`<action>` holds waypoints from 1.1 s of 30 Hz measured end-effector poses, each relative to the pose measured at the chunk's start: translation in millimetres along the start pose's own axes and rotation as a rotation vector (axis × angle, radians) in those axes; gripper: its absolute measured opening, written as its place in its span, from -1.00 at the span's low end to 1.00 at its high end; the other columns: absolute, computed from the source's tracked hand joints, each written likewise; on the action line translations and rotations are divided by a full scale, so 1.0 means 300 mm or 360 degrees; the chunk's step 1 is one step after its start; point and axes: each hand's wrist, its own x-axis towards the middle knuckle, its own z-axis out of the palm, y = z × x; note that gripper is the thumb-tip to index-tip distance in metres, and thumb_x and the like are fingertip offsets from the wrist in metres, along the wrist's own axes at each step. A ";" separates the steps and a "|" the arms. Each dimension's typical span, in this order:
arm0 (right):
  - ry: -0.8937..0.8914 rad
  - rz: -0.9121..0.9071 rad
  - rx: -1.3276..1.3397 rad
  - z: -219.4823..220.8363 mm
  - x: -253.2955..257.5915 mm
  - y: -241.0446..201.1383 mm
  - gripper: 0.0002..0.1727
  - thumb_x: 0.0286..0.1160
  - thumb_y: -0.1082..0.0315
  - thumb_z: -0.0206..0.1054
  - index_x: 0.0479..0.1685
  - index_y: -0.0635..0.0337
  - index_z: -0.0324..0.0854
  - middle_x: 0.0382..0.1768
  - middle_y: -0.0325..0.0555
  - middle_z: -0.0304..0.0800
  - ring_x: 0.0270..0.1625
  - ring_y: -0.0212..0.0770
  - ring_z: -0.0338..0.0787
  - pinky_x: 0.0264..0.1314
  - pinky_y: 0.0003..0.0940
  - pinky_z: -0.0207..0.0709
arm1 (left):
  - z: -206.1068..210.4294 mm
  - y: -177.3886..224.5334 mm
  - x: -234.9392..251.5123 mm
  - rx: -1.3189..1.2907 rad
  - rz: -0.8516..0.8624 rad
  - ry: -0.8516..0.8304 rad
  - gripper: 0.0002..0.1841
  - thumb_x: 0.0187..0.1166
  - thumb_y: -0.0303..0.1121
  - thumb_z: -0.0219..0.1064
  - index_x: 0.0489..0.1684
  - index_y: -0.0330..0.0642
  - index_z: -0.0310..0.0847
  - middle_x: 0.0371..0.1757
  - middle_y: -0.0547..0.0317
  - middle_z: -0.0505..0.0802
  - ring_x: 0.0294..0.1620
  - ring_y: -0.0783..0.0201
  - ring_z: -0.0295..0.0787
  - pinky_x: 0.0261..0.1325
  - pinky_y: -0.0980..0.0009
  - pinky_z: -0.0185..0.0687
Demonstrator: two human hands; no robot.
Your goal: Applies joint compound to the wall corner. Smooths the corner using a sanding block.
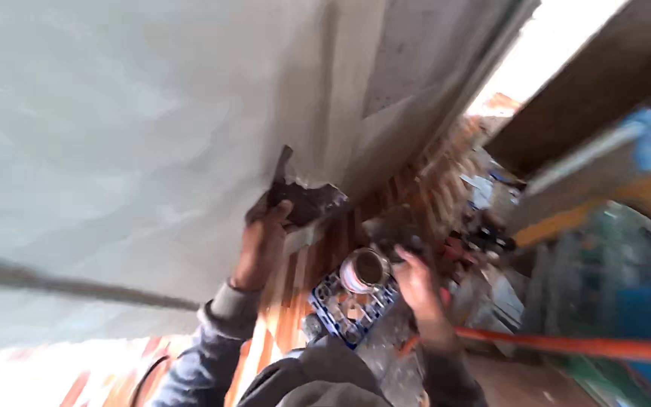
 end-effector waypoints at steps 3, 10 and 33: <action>-0.0083 0.0032 0.0111 0.098 -0.071 0.028 -0.78 0.61 0.42 0.10 0.13 0.17 0.54 -0.12 -0.18 0.88 -0.05 -0.23 0.90 0.09 -0.16 0.84 | -0.203 0.051 -0.161 -0.0301 0.0078 0.0158 -0.58 0.73 -0.54 0.10 0.56 -0.36 0.32 0.06 -0.13 0.84 -0.05 0.02 0.88 0.02 0.02 0.86; -0.0507 0.0331 -0.0385 0.450 -0.307 0.322 -0.80 0.64 0.43 0.13 0.14 0.13 0.53 -0.16 -0.30 0.83 -0.11 -0.42 0.84 -0.02 -0.37 0.80 | -0.667 0.092 -0.537 -0.0589 0.0427 0.0661 -0.47 0.62 -0.61 0.10 0.62 -0.26 0.23 0.14 -0.16 0.81 0.05 -0.07 0.85 0.11 -0.13 0.80; -0.1304 0.1015 -0.0223 1.010 -0.665 0.626 -0.81 0.57 0.59 0.24 0.05 0.48 0.62 -0.18 0.14 0.86 -0.15 -0.10 0.90 -0.01 -0.15 0.84 | -0.880 0.166 -0.764 0.1739 0.0893 0.0667 -0.49 0.72 -0.57 0.00 0.69 -0.45 0.27 0.39 -0.15 0.76 0.28 0.26 0.80 0.39 0.27 0.71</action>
